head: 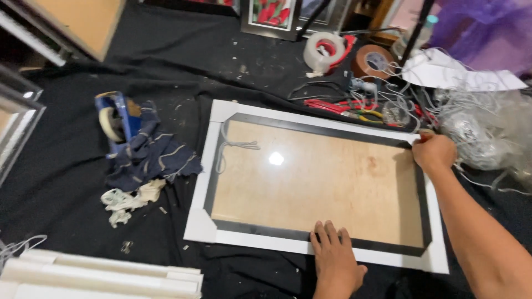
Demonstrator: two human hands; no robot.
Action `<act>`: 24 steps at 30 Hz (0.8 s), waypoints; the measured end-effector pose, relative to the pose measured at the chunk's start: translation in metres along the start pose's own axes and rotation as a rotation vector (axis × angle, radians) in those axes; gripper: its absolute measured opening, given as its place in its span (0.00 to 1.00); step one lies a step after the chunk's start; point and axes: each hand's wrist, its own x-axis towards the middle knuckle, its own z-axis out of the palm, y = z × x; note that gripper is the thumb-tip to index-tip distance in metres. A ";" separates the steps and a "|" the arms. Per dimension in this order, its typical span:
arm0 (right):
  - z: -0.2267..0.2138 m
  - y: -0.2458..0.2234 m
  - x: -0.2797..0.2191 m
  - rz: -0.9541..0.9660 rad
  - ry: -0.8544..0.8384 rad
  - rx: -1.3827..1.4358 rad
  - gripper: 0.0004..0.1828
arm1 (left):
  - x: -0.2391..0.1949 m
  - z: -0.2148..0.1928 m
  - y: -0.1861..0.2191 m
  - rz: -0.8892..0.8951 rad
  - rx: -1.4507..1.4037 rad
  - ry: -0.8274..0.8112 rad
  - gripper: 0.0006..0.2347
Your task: The person wipes the glass of a white picture frame with a dark cloth, then uses a brush to sweep dust from the frame's edges and back. They flip the frame over, brush the back surface, flip it again, and continue brushing and wiping the glass and frame edges. The person repeats this cleaning cycle on the same frame throughout the clip.
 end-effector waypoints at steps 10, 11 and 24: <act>0.028 -0.352 -0.145 -0.436 -0.071 0.242 0.19 | 0.042 0.059 -0.017 0.165 -0.041 0.413 0.44; 0.036 -0.379 -0.151 -0.519 -0.078 0.336 0.19 | 0.048 0.074 -0.021 0.261 -0.078 0.735 0.44; -0.080 -0.321 -0.376 -0.798 -1.068 0.766 0.18 | 0.022 0.031 -0.004 0.102 -0.067 0.096 0.46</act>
